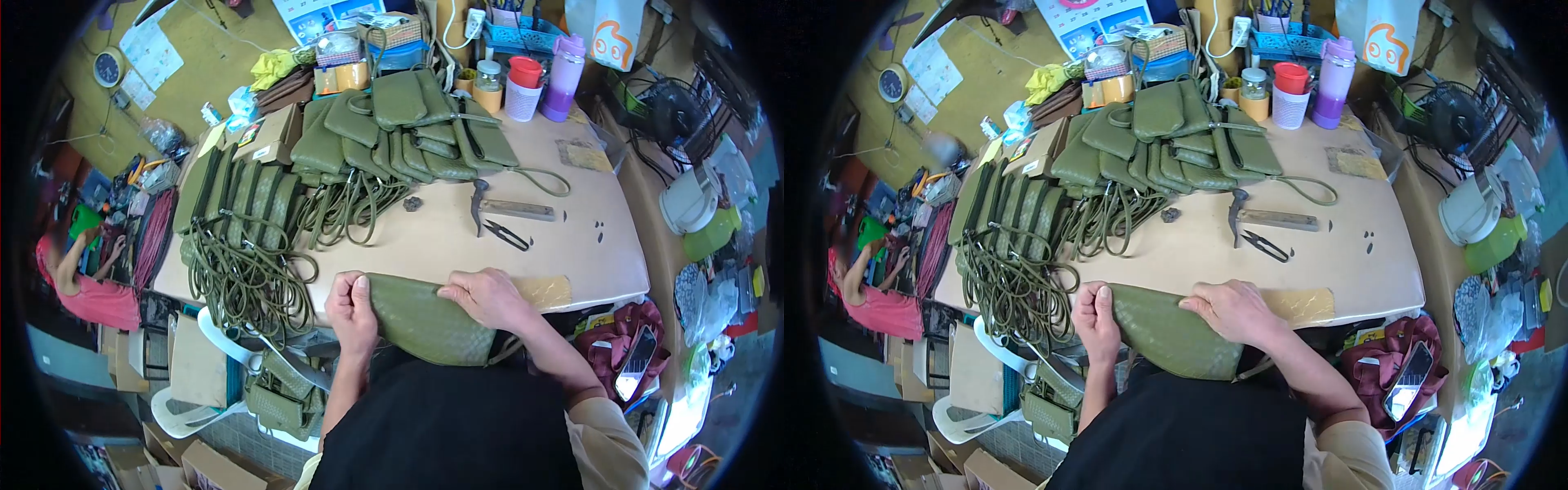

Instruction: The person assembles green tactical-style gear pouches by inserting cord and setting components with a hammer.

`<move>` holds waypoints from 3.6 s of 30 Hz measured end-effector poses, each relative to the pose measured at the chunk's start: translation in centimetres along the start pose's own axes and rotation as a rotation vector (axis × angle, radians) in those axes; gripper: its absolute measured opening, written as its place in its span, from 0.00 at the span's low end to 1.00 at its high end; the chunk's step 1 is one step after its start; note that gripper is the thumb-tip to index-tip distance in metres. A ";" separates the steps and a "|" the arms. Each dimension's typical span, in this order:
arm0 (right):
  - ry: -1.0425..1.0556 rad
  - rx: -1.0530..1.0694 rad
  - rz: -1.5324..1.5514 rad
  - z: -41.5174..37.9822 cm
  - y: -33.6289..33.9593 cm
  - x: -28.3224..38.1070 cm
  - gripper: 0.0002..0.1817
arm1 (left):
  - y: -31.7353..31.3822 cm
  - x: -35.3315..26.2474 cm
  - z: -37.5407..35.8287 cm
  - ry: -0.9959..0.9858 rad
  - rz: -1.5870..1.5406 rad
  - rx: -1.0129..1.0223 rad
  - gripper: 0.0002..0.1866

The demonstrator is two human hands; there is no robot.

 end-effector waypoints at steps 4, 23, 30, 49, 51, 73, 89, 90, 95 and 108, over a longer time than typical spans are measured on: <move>-0.102 -0.025 0.074 -1.0 0.8 -2.4 0.13 | 0.1 2.2 -0.2 -0.005 0.034 0.006 0.09; -0.172 -0.379 -0.153 2.4 0.1 -10.2 0.12 | -6.2 6.5 -4.4 -0.092 1.006 0.858 0.33; -0.108 -0.465 -0.339 4.9 0.4 -10.6 0.16 | -6.1 5.0 -4.8 -0.062 1.090 1.006 0.29; -0.297 -0.257 -0.079 -6.5 3.4 -13.3 0.26 | -15.5 7.4 -7.5 -0.260 0.885 1.046 0.32; -0.272 -0.243 -0.098 -5.5 5.0 -10.4 0.30 | -15.4 7.7 -7.5 -0.217 0.860 1.028 0.31; -0.241 -0.132 -0.263 -5.6 1.8 -10.2 0.35 | -14.9 7.8 -7.6 -0.223 0.873 0.988 0.32; -0.200 -0.034 -0.189 -5.6 1.5 -9.3 0.33 | -7.8 5.5 -5.2 -0.099 0.899 0.776 0.32; -0.182 -0.033 -0.186 -4.8 2.7 -8.4 0.33 | -5.5 5.6 -4.2 -0.045 1.016 0.623 0.32; 0.062 -0.164 -0.068 -0.6 2.2 -3.4 0.32 | -8.1 5.0 -7.3 -0.223 0.827 0.649 0.33; 0.054 0.325 -0.368 6.1 0.4 1.7 0.30 | -8.0 6.4 -7.4 -0.177 0.882 0.682 0.31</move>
Point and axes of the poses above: each hand's wrist, its own z-axis towards the middle knuckle, its own y-axis out of the back of the hand, x = y × z, the point moved 10 cm from there along z, towards the middle knuckle, and after that the axes turned 15 degrees about -z, right-handed, at the moved point
